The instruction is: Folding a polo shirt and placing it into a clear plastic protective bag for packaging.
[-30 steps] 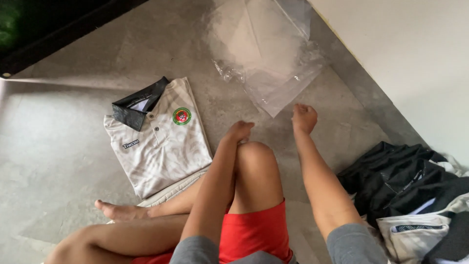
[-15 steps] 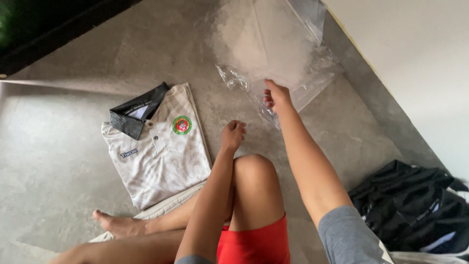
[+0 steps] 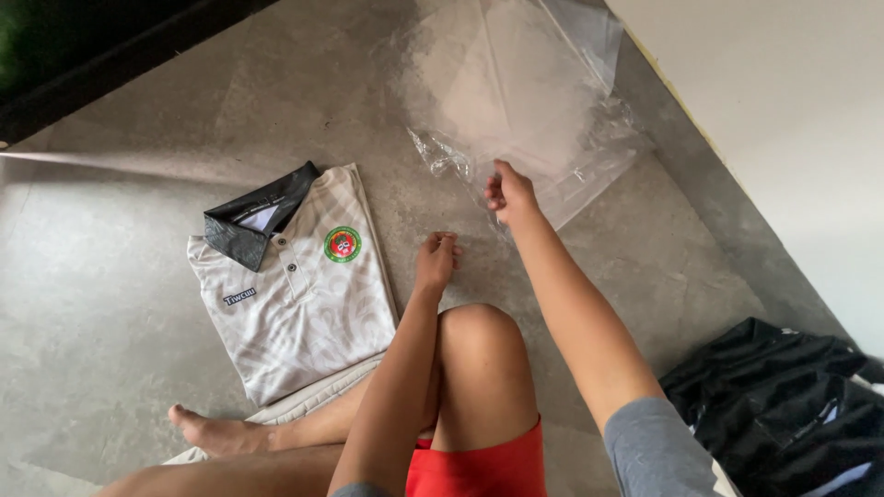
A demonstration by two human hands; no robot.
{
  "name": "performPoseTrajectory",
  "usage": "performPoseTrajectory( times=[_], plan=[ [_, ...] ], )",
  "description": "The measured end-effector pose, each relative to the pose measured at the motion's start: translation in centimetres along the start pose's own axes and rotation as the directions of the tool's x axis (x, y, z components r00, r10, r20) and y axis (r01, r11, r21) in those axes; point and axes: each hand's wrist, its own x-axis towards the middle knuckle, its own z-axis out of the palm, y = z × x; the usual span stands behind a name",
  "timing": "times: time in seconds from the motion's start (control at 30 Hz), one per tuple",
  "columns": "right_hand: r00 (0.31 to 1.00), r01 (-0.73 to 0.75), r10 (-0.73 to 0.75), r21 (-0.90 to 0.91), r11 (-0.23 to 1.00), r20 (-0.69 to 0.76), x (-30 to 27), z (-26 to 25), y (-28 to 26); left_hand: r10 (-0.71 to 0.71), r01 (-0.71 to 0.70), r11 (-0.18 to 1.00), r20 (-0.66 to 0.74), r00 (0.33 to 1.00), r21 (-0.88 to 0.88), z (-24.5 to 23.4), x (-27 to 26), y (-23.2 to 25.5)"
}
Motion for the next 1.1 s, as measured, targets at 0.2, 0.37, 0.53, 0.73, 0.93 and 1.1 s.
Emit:
performPoseTrajectory(
  times=[0.2, 0.37, 0.53, 0.73, 0.93, 1.1],
  plan=[
    [1.000, -0.030, 0.030, 0.013, 0.999, 0.003, 1.0, 1.1, -0.7, -0.019, 0.019, 1.000, 0.003, 1.000, -0.011, -0.3, -0.1, -0.4],
    [0.999, 0.011, -0.008, 0.095, 0.995, -0.032, -1.8, 0.7, 0.3, -0.041, 0.041, 0.998, 0.001, 0.999, -0.041, -0.5, 0.1, 0.1],
    [0.998, -0.049, 0.046, 0.065, 0.997, 0.041, -10.0, 0.7, 2.9, -0.063, 0.062, 0.984, -0.001, 0.998, -0.167, -0.9, -2.8, 4.2],
    [0.968, 0.009, 0.020, -0.111, 0.994, 0.251, -9.4, -1.4, 2.6, -0.048, 0.037, 0.988, -0.075, 0.996, -0.149, -0.8, -0.1, 0.1],
    [0.995, 0.060, -0.064, 0.060, 0.996, 0.080, -5.7, -4.3, -1.2, -0.119, 0.103, 0.956, -0.041, 0.992, -0.274, -1.8, -2.7, 3.1],
    [0.985, 0.134, -0.136, -0.027, 0.991, -0.102, -6.8, -5.6, -2.0, -0.160, 0.120, 0.926, -0.083, 0.984, -0.357, -2.1, -2.3, 2.1]
  ],
)
